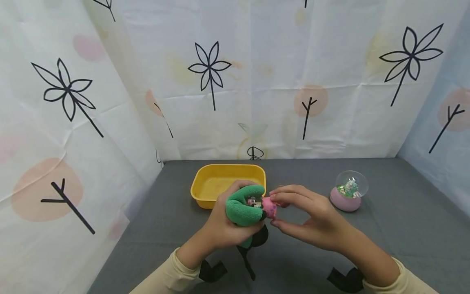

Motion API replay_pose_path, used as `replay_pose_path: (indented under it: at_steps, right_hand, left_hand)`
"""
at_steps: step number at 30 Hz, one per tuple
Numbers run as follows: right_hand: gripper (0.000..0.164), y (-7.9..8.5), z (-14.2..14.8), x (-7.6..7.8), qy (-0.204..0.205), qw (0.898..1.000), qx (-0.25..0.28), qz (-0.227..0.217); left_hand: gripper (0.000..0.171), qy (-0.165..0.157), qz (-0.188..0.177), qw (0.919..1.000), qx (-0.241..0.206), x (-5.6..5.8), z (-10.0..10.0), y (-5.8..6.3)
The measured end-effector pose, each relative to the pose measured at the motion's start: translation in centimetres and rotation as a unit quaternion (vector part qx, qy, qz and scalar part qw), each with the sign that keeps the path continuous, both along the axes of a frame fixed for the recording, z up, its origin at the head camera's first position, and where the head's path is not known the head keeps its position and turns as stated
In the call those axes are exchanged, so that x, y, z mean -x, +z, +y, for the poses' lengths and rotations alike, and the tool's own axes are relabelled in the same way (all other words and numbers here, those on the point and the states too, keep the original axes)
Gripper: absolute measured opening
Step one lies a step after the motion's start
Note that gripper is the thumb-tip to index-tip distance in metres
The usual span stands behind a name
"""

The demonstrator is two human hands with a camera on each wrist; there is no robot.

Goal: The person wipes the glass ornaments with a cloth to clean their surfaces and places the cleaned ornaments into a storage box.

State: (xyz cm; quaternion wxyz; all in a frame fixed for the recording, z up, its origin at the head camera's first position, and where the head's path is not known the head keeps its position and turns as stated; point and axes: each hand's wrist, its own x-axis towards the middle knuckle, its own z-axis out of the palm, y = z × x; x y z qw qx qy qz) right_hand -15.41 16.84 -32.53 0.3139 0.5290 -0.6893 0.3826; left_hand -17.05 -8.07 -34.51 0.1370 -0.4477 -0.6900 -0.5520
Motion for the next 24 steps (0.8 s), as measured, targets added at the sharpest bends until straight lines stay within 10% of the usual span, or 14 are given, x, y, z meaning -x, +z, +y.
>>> replay_pose_path:
  at_steps: [15, 24]
  right_hand:
    - [0.051, 0.06, 0.61, -0.85, -0.036, 0.976, -0.034, -0.211]
    - [0.060, 0.13, 0.62, -0.36, -0.008, 0.996, 0.000, -0.088]
  left_hand:
    - [0.066, 0.005, 0.003, 1.0000, 0.005, -0.02, 0.02, 0.03]
    - [0.067, 0.020, 0.010, 0.9997, -0.006, -0.05, -0.07, 0.08]
